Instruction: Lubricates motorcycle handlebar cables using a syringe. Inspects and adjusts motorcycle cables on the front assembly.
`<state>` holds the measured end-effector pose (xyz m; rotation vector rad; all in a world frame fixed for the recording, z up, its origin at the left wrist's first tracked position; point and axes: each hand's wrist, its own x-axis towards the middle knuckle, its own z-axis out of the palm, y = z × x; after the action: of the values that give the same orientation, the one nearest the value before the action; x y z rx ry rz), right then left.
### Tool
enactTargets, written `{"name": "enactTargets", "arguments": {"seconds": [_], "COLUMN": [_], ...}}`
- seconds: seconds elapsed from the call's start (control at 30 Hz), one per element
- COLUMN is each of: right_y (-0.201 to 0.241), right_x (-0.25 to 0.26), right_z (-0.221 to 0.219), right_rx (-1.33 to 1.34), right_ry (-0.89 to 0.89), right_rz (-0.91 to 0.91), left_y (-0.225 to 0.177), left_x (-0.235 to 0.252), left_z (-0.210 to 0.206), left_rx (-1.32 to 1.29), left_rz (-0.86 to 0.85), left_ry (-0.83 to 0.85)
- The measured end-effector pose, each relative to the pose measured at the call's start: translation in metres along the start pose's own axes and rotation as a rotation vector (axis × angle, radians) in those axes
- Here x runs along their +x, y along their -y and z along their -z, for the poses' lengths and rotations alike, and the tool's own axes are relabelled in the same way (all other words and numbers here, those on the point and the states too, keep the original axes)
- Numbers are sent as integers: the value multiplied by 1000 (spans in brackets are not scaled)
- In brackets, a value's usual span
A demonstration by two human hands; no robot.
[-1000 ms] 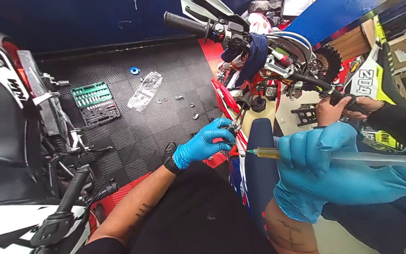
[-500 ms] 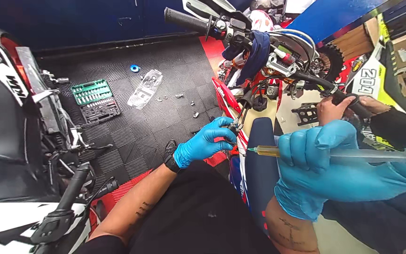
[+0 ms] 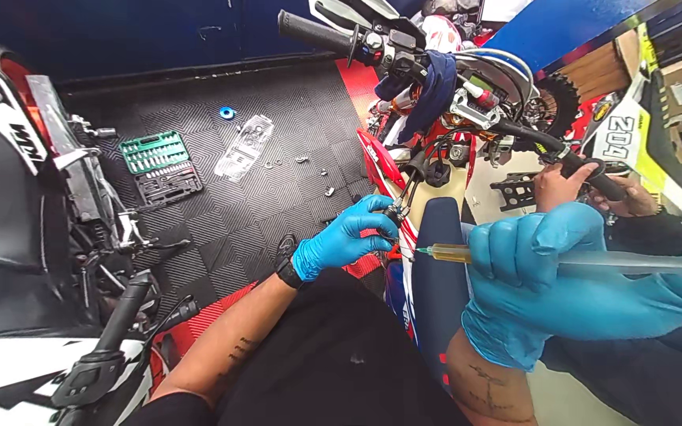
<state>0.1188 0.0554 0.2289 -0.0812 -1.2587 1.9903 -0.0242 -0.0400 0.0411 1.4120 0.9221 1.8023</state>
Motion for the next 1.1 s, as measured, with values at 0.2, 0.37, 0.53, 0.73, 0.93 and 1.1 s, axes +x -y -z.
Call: {"name": "enactTargets", "arguments": {"seconds": [0.2,0.37,0.53,0.73,0.93,1.1], "right_y": [-1,-3,10,6,-31,-35], "right_x": [1,0,6,-34,-61,-66], "right_z": [0,0,7,13,14,12], "right_rx": [-5,-14,-324,-892,-1537,-1577], "right_ry": [-5,-20,87,173,123,72], "right_rz": [16,2,99,38,-5,24], "left_y": [0,0,0,-7,-3,-7], "left_x": [1,-1,2,-1,0,2], "left_z": [0,0,2,6,5,0], "left_rx": [1,-3,-9,56,100,82], "left_rz": [-10,-8,-3,41,25,40], "left_ry": [-3,-5,-9,-18,0,19]}}
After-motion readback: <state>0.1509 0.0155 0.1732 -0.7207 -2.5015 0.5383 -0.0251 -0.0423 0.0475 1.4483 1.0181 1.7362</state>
